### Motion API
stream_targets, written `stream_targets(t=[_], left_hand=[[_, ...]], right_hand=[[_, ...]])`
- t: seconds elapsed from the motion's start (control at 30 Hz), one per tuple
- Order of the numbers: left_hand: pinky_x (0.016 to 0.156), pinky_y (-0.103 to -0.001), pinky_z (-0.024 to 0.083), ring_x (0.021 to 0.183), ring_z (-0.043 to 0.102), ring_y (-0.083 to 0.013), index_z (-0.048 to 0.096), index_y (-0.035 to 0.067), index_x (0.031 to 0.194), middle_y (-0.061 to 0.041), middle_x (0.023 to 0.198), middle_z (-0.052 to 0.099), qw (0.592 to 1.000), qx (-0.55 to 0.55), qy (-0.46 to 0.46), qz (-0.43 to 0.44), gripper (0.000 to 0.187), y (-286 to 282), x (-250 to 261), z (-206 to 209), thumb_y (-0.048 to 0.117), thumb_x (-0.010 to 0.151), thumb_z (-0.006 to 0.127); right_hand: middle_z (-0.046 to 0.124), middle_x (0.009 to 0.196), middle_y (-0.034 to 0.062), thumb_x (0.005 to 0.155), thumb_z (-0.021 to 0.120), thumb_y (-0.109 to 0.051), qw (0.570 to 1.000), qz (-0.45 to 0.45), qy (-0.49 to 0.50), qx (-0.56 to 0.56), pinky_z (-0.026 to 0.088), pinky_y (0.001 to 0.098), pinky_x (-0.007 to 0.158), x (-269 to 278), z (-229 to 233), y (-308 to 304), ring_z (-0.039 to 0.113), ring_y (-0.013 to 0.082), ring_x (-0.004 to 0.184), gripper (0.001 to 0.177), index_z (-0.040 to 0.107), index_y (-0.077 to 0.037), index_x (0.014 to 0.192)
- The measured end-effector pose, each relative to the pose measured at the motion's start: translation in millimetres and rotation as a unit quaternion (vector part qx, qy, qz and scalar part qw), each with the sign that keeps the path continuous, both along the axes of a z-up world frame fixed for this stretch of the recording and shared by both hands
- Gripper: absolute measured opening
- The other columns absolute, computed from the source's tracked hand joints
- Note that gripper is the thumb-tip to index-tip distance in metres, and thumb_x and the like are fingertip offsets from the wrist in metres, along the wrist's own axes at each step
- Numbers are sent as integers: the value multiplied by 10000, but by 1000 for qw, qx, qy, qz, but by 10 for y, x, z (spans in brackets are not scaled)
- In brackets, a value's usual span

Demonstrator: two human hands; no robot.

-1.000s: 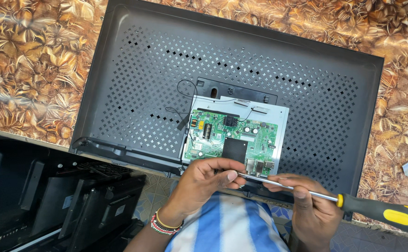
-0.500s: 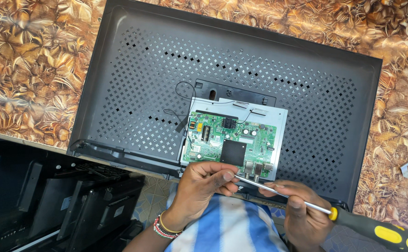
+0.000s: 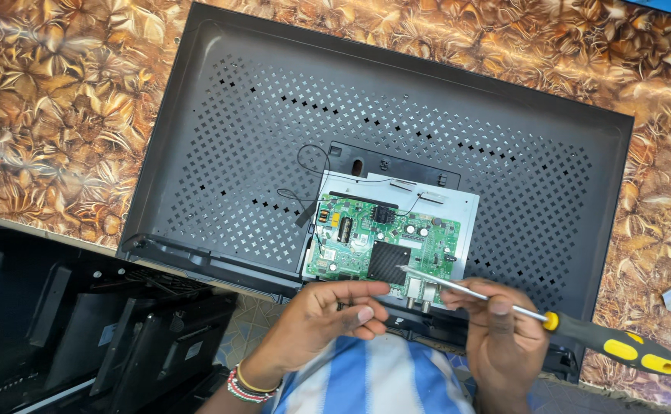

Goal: The person uses a screwdriver to remove screws from a circuit board mounted inside a black perforated metal casing. They then lift the circuit board out of the casing and place it on a nearby workbench.

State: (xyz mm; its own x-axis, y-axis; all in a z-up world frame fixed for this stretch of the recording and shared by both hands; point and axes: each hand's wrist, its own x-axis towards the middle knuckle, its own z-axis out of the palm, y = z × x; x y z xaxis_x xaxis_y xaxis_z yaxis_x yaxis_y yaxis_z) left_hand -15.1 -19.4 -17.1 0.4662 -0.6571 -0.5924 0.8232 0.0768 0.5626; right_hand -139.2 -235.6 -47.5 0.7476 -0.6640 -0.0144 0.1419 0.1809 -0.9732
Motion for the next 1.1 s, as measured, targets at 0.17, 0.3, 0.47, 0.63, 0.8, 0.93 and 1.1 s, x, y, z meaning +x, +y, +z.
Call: stream_targets(t=[0.17,0.3,0.47,0.63,0.8,0.93,1.1], left_hand=[[539,-203,289,590,376,-66,748,16,1178,58,654,401,980,45,-191,-29,375,380,268,175,303,1002,582],[548,-257,291,568,348,-88,740,184,1184,76,647,345,806,303,-506,-54,325,344,542,333,363,913,712],[820,-386,453,842,488,-253,371,149,1587,-80,914,495,637,293,-673,-236,1063,201,883,278,487,739,916],[807,-445,458,938,458,-292,235,153,1614,-123,1061,462,565,303,-688,-339,1385,138,944,284,517,550,1044],[757,-427,441,911,474,-292,375,29,1496,-132,1081,479,467,327,-749,-336,1356,88,1018,117,549,452,1065],[735,-424,438,884,478,-283,429,38,1418,-113,1057,480,446,330,-763,-331,1287,65,1029,150,563,427,1061],[720,-413,425,883,464,-286,444,9,1382,-119,1054,458,449,296,-777,-326,1209,104,1073,187,561,486,1040]], right_hand=[[705,993,193,1033,652,-389,997,-66,36,3,584,374,957,159,11,-185,715,288,920,429,670,35,1097],[709,1029,127,1042,662,-348,995,-86,45,22,604,316,982,208,-115,-264,719,241,944,366,683,9,1121],[698,1045,135,1058,630,-329,996,-73,59,-10,593,355,1015,226,-169,-255,710,261,969,352,673,11,1139],[697,1065,136,1081,597,-297,995,-63,71,-8,582,378,1031,208,-136,-247,709,277,993,330,673,19,1144],[692,1081,156,1085,578,-288,994,-64,84,-6,587,399,1034,209,-111,-235,706,301,1010,341,667,34,1154],[694,1084,136,1078,581,-290,993,-64,98,-15,577,414,1052,231,-84,-214,709,292,991,339,669,30,1147],[697,1091,135,1075,581,-287,992,-65,109,-22,550,402,1077,258,-44,-180,713,289,994,332,669,26,1143]])
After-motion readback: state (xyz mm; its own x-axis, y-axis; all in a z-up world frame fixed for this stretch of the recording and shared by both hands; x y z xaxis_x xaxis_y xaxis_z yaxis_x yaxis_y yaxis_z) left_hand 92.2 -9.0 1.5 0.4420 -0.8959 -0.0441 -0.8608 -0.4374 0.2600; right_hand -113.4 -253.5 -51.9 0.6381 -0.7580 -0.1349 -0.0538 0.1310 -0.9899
